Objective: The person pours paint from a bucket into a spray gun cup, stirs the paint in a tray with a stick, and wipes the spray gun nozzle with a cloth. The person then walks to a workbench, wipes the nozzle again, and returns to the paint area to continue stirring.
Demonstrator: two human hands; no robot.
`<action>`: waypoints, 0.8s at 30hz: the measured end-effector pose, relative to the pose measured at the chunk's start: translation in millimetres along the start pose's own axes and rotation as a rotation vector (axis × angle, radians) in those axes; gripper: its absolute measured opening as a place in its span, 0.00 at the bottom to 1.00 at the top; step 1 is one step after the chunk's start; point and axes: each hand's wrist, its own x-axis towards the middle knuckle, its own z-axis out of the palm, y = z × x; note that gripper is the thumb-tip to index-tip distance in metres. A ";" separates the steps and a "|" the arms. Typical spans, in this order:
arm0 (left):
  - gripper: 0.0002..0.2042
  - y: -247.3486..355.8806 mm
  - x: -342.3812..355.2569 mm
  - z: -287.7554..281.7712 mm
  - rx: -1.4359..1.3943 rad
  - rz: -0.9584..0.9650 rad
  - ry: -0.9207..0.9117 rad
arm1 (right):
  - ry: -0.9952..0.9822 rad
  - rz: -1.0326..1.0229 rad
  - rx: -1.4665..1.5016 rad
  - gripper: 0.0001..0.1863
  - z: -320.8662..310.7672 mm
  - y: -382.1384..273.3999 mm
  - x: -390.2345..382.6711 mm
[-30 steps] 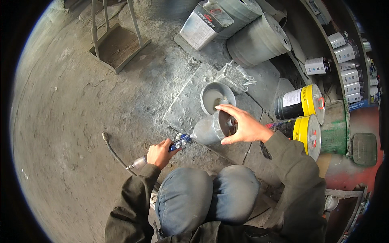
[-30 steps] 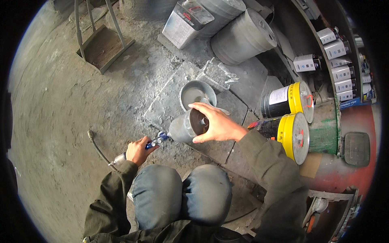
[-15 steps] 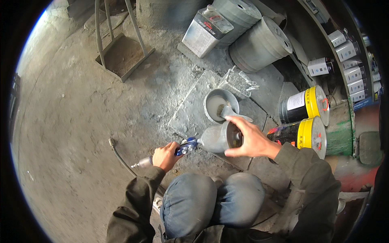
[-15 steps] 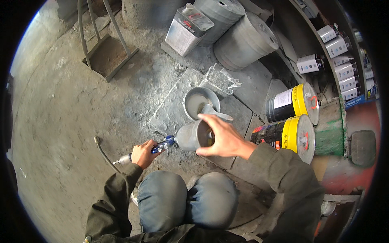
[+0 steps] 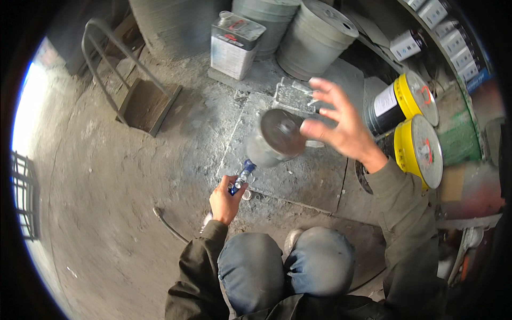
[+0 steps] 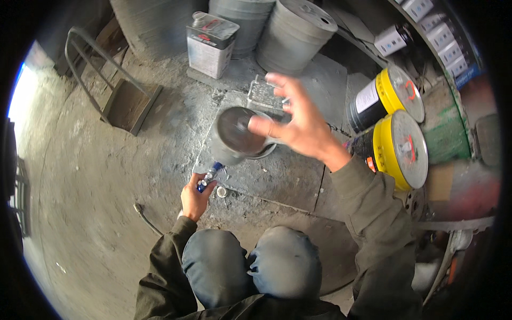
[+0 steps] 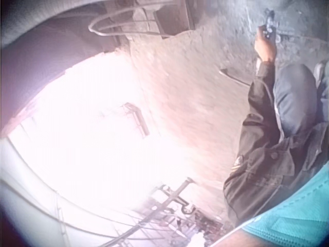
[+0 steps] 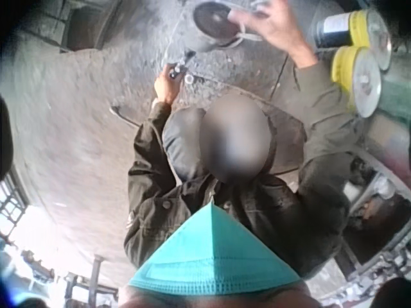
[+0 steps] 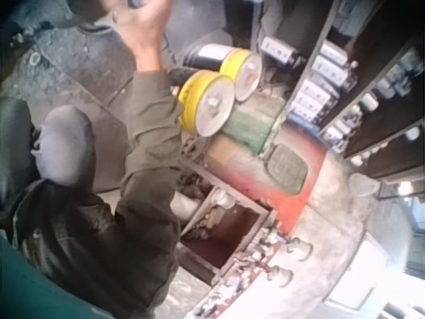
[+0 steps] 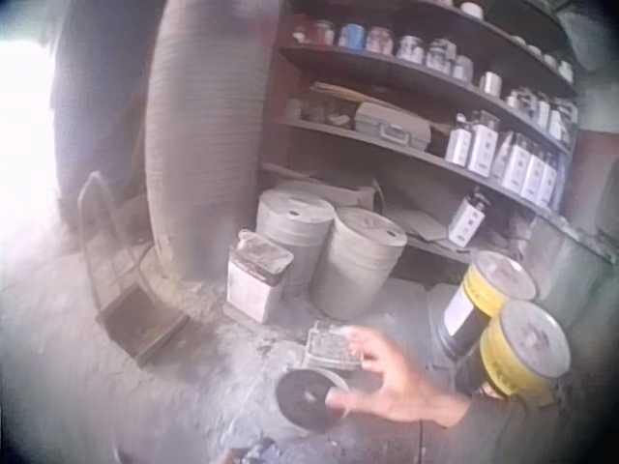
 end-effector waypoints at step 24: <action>0.09 251.0 45.8 -237.3 -0.423 -0.404 -0.239 | 0.596 0.622 0.633 0.13 -100.3 -152.8 -84.9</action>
